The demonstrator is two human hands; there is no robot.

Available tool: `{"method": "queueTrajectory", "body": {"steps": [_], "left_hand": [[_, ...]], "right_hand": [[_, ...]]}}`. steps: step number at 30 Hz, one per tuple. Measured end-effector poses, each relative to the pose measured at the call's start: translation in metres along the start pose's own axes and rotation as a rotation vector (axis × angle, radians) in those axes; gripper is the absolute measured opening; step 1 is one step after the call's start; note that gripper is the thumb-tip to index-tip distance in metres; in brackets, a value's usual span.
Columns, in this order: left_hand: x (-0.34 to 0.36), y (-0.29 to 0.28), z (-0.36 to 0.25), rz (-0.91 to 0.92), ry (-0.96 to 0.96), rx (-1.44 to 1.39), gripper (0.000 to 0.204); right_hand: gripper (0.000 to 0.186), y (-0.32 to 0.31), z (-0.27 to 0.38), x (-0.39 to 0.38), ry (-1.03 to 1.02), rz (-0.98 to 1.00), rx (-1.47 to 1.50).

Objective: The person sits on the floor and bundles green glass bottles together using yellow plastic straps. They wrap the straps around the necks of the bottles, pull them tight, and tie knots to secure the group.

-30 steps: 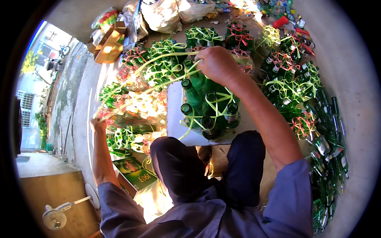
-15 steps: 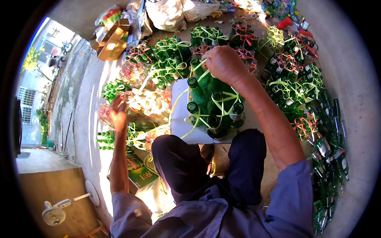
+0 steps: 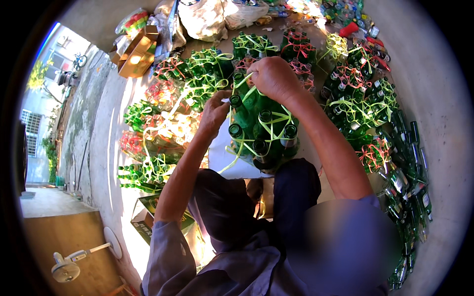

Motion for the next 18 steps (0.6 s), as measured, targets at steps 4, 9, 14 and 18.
{"method": "queueTrajectory", "body": {"steps": [4, 9, 14, 18], "left_hand": [[0.004, 0.006, 0.009, 0.002, 0.076, -0.105, 0.034], [0.008, 0.008, 0.021, 0.002, 0.101, -0.171, 0.032], [0.001, -0.003, 0.014, 0.0, -0.023, -0.158, 0.032], [-0.012, -0.01, 0.0, 0.08, -0.091, -0.282, 0.028]], "right_hand": [[0.022, 0.001, 0.001, 0.002, -0.035, -0.043, 0.025], [0.022, -0.002, 0.006, 0.003, -0.01, -0.017, 0.002], [0.022, -0.002, 0.002, 0.0, 0.013, -0.016, 0.023], [0.022, -0.006, 0.009, 0.002, 0.067, -0.019, 0.077]]}}
Point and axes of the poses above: each hand's wrist, its own x-axis towards the middle knuckle, its own y-axis out of the palm, z = x × y, the point moved 5 cm from there along x, towards the middle knuckle, and after that the axes turned 11 degrees about -y, right-handed, at the moved point
